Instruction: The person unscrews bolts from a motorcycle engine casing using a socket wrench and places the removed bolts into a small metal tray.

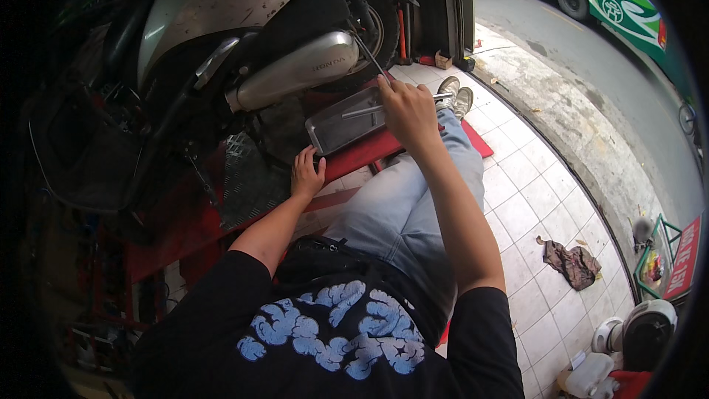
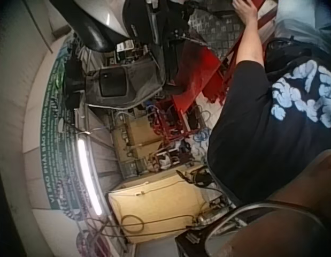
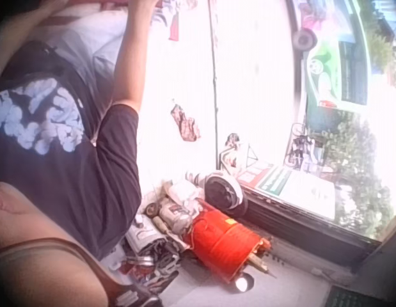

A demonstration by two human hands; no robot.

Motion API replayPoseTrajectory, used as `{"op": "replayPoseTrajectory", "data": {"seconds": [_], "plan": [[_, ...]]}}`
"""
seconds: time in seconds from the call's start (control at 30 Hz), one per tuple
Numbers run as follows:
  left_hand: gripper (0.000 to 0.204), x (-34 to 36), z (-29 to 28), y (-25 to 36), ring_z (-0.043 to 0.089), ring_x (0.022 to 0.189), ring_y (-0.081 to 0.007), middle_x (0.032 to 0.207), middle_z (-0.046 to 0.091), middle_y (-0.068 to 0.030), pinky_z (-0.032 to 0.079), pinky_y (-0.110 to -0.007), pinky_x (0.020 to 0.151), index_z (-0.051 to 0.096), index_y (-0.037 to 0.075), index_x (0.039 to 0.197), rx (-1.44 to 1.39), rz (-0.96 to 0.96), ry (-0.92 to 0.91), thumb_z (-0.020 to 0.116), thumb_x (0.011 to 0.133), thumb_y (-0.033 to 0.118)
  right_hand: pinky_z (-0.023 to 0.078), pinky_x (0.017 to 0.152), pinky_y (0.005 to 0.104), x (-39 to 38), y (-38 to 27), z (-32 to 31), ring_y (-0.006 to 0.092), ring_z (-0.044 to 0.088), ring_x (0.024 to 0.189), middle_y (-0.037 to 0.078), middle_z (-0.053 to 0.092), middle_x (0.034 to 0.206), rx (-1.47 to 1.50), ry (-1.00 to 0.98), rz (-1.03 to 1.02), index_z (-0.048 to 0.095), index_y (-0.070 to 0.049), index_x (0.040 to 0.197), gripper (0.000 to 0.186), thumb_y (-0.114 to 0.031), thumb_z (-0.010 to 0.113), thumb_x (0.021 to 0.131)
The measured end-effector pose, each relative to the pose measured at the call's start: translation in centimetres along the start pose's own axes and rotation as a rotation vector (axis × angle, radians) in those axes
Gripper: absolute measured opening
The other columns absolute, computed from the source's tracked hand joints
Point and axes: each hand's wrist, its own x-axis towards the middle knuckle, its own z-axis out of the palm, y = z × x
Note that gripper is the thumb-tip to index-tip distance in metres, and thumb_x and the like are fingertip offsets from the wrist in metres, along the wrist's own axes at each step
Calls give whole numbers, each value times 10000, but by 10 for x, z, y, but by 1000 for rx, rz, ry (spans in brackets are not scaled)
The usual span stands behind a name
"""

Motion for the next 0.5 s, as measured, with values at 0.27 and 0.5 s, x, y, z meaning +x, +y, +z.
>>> {"op": "replayPoseTrajectory", "data": {"seconds": [0.27,0.5], "plan": [[428,1,-3,4,501,1269,-358,1375,542,-141,402,-464,1080,558,38,1289,5,-24,-33,570,961,314,469,716,376,-2,6,1,237,677,824,60,683,914,10,23,-14,676,-124,1235,502,-2,590,755],[428,2,-1,3,500,1274,-346,1373,545,-131,412,-478,1066,569,56,1288,12,-27,-26,565,961,332,468,718,382,-1,9,-1,245,674,819,61,674,894,26,15,15,682,-133,1247,500,-7,588,772]]}}
